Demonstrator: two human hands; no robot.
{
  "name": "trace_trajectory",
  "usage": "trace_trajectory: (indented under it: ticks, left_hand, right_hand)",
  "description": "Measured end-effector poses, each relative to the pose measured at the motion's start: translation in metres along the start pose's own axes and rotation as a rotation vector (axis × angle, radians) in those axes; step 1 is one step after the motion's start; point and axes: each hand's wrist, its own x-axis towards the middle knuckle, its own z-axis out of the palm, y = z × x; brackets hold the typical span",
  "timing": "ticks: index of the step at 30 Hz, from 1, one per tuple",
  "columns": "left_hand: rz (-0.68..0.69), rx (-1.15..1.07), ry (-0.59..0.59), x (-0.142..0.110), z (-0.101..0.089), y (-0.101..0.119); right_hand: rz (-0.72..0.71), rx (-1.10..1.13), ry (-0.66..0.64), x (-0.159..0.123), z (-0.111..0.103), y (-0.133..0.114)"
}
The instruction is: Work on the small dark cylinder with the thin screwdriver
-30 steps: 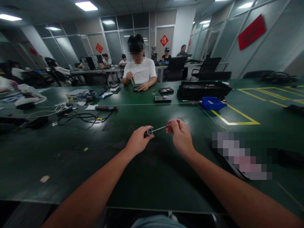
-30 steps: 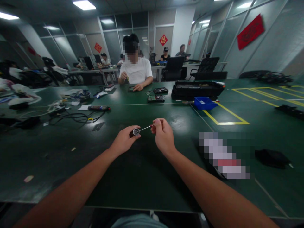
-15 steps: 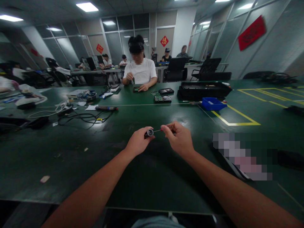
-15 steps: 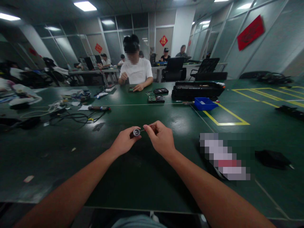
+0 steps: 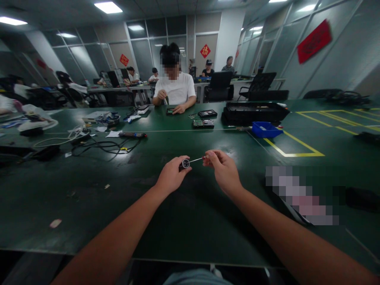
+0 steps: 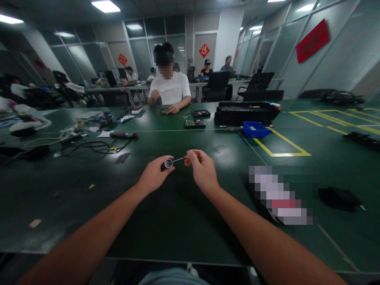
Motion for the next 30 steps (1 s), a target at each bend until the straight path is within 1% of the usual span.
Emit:
trace_trajectory:
  ticks: [2, 4, 5, 8, 14, 21, 25, 30]
  left_hand:
    - [0.038, 0.033, -0.023, 0.0, 0.0, 0.0]
    - [0.042, 0.058, -0.043, 0.0, 0.0, -0.001]
    - [0.029, 0.068, -0.051, 0.0, 0.0, -0.002]
    - [-0.011, 0.091, -0.076, 0.0, 0.002, -0.003]
    - [-0.018, 0.083, -0.085, -0.001, 0.002, -0.001]
    - [-0.012, 0.059, -0.064, -0.001, 0.004, -0.003]
    - [-0.031, 0.043, -0.029, 0.0, 0.006, -0.007]
    - [-0.043, 0.045, -0.022, 0.001, 0.006, -0.009]
  right_hand:
    - [0.076, 0.065, 0.025, 0.003, -0.002, 0.005]
    - [0.123, 0.043, 0.066, 0.007, -0.005, 0.009]
    - [0.124, 0.012, 0.09, 0.008, -0.007, 0.01]
    - [0.065, -0.066, 0.112, 0.01, -0.009, 0.013]
    - [-0.046, -0.132, 0.039, 0.004, -0.005, 0.008]
    - [-0.135, -0.301, -0.034, -0.006, -0.001, -0.006]
    - [-0.157, -0.35, -0.078, -0.01, 0.0, -0.01]
    - [-0.172, -0.355, -0.034, -0.011, 0.0, -0.01]
